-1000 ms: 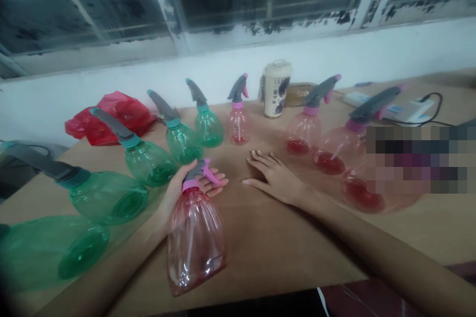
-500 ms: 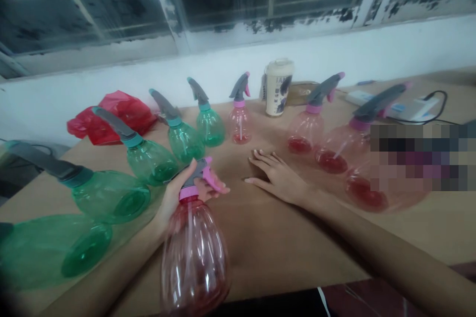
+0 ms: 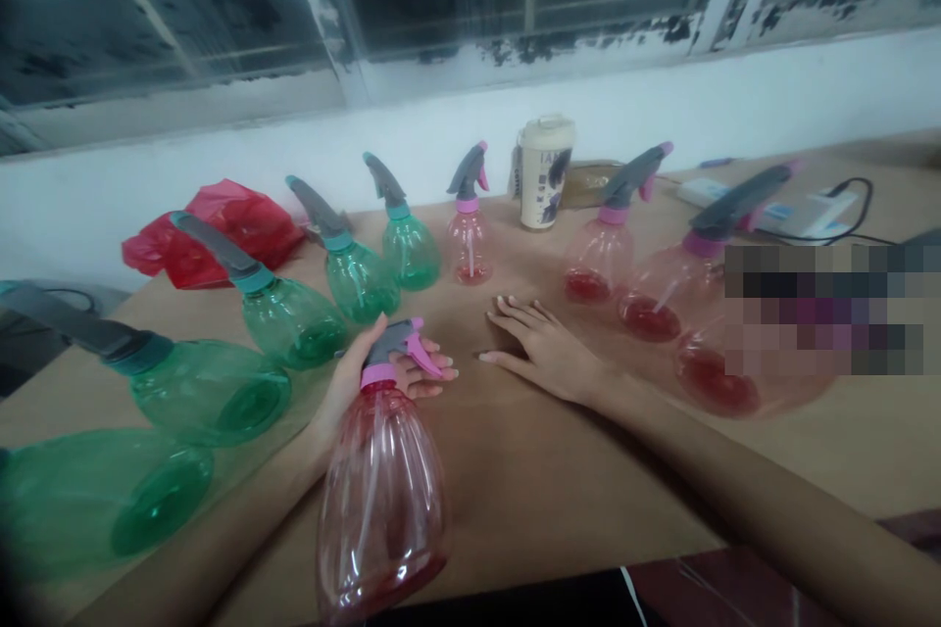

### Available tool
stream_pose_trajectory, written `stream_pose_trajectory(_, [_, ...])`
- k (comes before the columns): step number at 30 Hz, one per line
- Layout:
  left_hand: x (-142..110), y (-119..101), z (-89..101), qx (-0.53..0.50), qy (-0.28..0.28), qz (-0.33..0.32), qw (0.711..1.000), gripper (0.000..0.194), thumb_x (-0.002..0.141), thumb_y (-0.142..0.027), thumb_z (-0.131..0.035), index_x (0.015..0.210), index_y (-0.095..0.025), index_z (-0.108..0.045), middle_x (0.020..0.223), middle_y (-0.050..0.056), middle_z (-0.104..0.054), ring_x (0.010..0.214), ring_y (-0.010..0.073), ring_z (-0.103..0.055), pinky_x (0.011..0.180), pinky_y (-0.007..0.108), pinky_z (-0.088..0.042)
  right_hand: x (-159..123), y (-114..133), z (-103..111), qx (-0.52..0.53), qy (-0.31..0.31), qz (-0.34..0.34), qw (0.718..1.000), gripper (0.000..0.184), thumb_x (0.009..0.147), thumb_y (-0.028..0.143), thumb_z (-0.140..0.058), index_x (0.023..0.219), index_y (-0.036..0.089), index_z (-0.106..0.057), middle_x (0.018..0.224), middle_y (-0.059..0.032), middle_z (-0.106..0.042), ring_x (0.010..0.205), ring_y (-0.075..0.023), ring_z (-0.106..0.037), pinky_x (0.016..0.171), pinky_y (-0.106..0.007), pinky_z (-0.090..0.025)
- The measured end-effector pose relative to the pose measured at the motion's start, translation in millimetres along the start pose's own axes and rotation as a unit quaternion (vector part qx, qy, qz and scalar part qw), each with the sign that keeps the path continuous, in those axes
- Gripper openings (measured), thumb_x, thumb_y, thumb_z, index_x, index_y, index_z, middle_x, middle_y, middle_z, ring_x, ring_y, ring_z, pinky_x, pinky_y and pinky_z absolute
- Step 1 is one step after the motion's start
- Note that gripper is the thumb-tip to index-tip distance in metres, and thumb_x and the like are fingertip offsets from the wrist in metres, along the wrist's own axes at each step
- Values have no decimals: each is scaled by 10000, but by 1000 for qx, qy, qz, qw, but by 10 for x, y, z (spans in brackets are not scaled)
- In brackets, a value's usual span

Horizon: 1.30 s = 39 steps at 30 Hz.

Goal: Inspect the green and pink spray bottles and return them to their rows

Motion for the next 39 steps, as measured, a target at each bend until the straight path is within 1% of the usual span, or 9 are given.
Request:
stream_pose_trajectory(4, [-42,4,-12,9,-14,-3,1000,474,878,-501,-446,753,-98,-661,685,113,-693,636,206,-682,581,277,-530,2,4,2,-7,5,-1,1000,687,866,608,-388,1376,148,-417,1453,-113,-370,1372,-250,-275,1128,-464,-227])
stream_pose_trajectory(8, [-143,-43,-43,20,-42,-46,998,384,837,-468,-551,647,-138,-599,531,20,-613,449,124,-599,469,209,-473,1,10,9,-5,7,-7,1000,696,865,613,-385,1373,139,-420,1457,-112,-363,1376,-240,-266,1138,-444,-210])
stream_pose_trajectory(12, [-150,-116,-67,45,-18,-84,995,403,831,-494,-553,712,-117,-632,616,70,-668,593,175,-668,546,225,-499,2,10,11,1,8,-9,1000,695,862,611,-394,1378,146,-414,1458,-108,-363,1377,-242,-262,1141,-445,-201])
stream_pose_trajectory(16, [-61,-90,7,46,-29,-46,997,433,830,-497,-534,798,-83,-655,796,151,-717,768,246,-697,645,282,-525,-1,-2,11,5,13,-6,1000,686,863,612,-388,1379,160,-412,1464,-104,-352,1379,-243,-258,1135,-462,-206])
stream_pose_trajectory(20, [-27,-52,42,37,-30,-33,998,436,842,-486,-505,830,-80,-662,849,163,-723,813,255,-696,678,295,-529,-6,-7,16,10,10,-1,1000,676,862,609,-396,1380,176,-411,1462,-103,-356,1376,-248,-265,1129,-475,-215])
stream_pose_trajectory(26, [-36,-28,16,44,-21,-25,998,412,830,-470,-521,835,-83,-663,843,161,-725,810,259,-698,683,306,-528,-9,-1,29,13,6,-2,1000,657,863,607,-397,1379,202,-414,1463,-97,-354,1367,-260,-286,1117,-498,-228])
stream_pose_trajectory(31, [-39,-25,-13,64,-20,-26,997,315,787,-403,-591,822,-95,-645,808,143,-723,793,259,-700,670,303,-523,-9,11,50,1,17,-5,1000,691,863,624,-375,1375,160,-419,1460,-115,-358,1367,-251,-287,1124,-469,-226])
stream_pose_trajectory(35, [-102,-68,-13,73,-66,-49,994,241,749,-367,-626,733,-126,-614,662,72,-688,638,208,-688,577,263,-512,-14,20,63,1,21,-5,1000,689,869,622,-365,1368,151,-427,1453,-119,-371,1366,-250,-290,1126,-462,-223])
stream_pose_trajectory(39, [-231,-199,1,82,-117,-124,982,250,744,-381,-643,661,-152,-587,556,1,-621,503,133,-612,535,229,-496,-20,46,89,38,14,-27,999,648,859,617,-399,1327,176,-483,1432,-107,-410,1348,-263,-325,1115,-470,-247])
Point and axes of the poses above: each hand's wrist, its own x-axis towards the middle knuckle, its own z-axis out of the back of the hand, y = z × x, the point moved 4 cm from there along x, towards the middle knuckle
